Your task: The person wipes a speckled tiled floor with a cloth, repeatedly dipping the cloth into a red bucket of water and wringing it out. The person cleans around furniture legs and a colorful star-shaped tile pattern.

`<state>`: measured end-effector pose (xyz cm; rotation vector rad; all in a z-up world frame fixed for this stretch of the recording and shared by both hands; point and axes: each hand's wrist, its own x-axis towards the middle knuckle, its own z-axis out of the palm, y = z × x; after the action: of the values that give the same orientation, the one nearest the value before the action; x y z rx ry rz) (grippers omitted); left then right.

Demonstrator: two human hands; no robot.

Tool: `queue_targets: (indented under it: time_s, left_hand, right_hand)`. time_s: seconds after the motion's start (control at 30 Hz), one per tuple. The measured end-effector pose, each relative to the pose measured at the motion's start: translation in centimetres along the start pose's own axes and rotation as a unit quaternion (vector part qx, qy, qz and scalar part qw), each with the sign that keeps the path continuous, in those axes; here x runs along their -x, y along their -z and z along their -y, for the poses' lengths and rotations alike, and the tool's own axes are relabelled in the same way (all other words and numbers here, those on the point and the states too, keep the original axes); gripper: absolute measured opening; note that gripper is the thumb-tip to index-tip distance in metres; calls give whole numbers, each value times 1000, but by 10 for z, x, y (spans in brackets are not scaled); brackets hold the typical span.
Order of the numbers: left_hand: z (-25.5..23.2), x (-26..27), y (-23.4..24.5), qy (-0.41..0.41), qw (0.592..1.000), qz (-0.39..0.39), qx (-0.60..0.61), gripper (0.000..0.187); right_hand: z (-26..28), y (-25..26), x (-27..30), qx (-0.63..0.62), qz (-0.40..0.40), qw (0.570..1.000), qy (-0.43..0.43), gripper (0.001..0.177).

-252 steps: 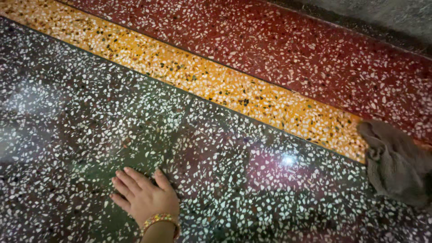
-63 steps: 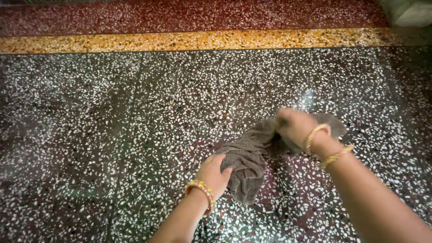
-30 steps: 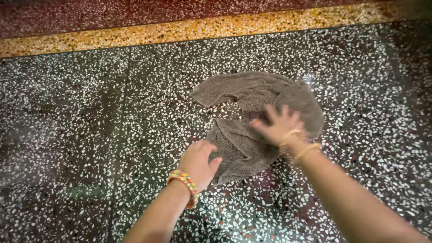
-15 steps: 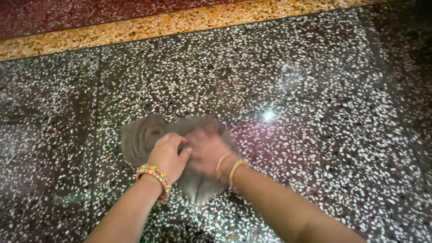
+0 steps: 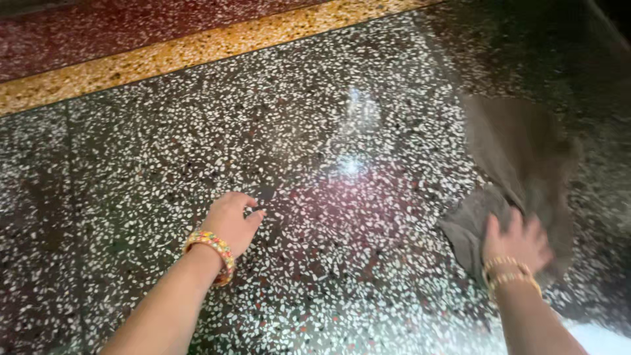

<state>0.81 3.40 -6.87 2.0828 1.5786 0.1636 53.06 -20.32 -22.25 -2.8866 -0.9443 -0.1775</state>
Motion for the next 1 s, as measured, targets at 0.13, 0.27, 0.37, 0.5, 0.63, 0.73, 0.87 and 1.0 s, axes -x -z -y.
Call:
queue_targets:
  time_s: [0.13, 0.27, 0.37, 0.5, 0.63, 0.73, 0.87, 1.0]
  left_hand:
    - [-14, 0, -17, 6, 1000, 20, 11, 34]
    - [-15, 4, -19, 6, 1000, 24, 8, 33]
    - [-12, 0, -14, 6, 1000, 22, 8, 33]
    - [-3, -12, -6, 17, 1000, 19, -13, 33]
    - [4, -18, -6, 7, 1000, 0, -29, 34]
    - [-1, -24, -9, 22, 999, 8, -44, 35]
    - [-26, -25, -14, 28, 997, 32, -63, 39]
    - [-60, -38, -10, 1, 996, 43, -80, 39]
  right_hand:
    - [-55, 16, 74, 65, -39, 995, -71, 64]
    - [4, 52, 119, 29, 86, 996, -4, 48]
    - [90, 79, 151, -4, 55, 979, 197, 53]
    - [191, 105, 199, -85, 177, 887, 419, 60]
    - [251, 108, 212, -152, 171, 735, 638, 62]
    - [275, 101, 176, -214, 171, 689, 671, 61]
    - [283, 97, 118, -157, 158, 759, 611, 63]
    - [238, 83, 44, -78, 161, 861, 477, 57]
